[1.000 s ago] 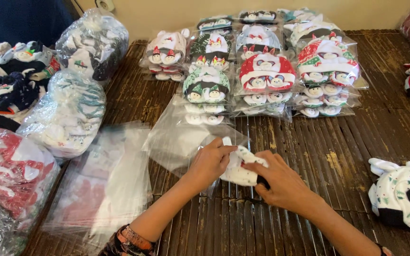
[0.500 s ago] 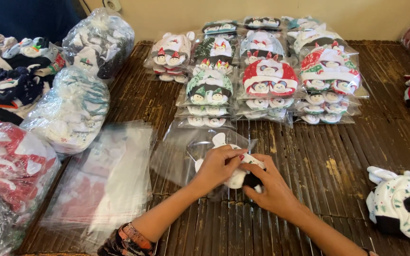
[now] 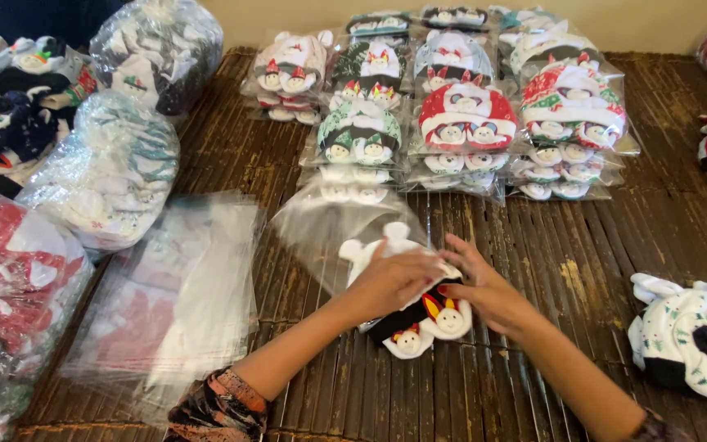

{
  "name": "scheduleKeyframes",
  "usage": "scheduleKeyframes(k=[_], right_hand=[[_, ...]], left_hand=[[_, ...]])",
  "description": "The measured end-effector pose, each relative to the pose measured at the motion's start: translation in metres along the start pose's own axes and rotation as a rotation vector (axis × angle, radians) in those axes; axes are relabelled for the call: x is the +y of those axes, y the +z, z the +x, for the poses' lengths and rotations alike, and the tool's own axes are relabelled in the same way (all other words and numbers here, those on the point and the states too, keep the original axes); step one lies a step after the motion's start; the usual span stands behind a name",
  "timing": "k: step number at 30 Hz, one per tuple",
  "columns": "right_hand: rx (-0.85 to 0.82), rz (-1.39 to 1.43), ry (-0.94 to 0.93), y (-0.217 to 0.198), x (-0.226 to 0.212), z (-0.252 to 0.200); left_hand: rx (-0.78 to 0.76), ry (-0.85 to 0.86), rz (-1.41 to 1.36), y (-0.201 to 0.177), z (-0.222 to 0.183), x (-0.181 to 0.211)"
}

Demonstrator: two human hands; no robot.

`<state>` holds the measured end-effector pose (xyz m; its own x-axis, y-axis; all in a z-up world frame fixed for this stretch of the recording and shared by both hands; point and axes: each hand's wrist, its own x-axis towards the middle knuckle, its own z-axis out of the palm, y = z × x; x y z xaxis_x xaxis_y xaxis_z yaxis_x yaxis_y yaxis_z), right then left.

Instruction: Packaging baby hats and booties into plastic bags and sealing them

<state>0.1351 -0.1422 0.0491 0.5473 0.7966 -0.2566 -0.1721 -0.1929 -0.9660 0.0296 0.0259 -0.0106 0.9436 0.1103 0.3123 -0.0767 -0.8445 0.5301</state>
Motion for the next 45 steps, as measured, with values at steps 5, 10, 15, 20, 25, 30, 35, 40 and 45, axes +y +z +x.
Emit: scheduleKeyframes(k=[5, 10, 15, 20, 25, 30, 35, 40, 45], right_hand=[[0.064, -0.247, 0.148, -0.015, 0.025, -0.028], [0.070, -0.531, -0.014, -0.042, 0.063, -0.028], [-0.063, -0.916, -0.163, -0.058, 0.035, -0.052], [-0.219, -1.191, -0.272, -0.066, 0.058, -0.051], [-0.092, -1.244, -0.352, -0.063, 0.070, -0.035], [-0.120, -1.312, -0.080, -0.053, 0.045, -0.029], [-0.057, -0.998, -0.441, -0.052, 0.052, -0.038], [0.137, -0.969, -0.657, -0.053, 0.069, -0.022], [0.134, -1.058, -0.656, -0.059, 0.059, -0.022]], left_hand=[[-0.283, 0.253, -0.221, -0.011, -0.005, 0.022], [-0.380, 0.190, 0.048, -0.043, -0.004, 0.050], [-0.535, -0.184, 0.130, -0.066, -0.032, 0.068], [-0.411, -0.228, 0.181, -0.018, -0.086, 0.049], [-0.075, -0.055, 0.317, -0.006, -0.092, 0.034], [0.107, 0.015, 0.365, -0.023, -0.090, 0.040], [-0.129, -0.134, 0.208, -0.019, -0.087, 0.037], [0.077, -0.041, 0.338, 0.008, -0.081, -0.004], [0.028, -0.079, 0.320, -0.027, -0.072, 0.016]])
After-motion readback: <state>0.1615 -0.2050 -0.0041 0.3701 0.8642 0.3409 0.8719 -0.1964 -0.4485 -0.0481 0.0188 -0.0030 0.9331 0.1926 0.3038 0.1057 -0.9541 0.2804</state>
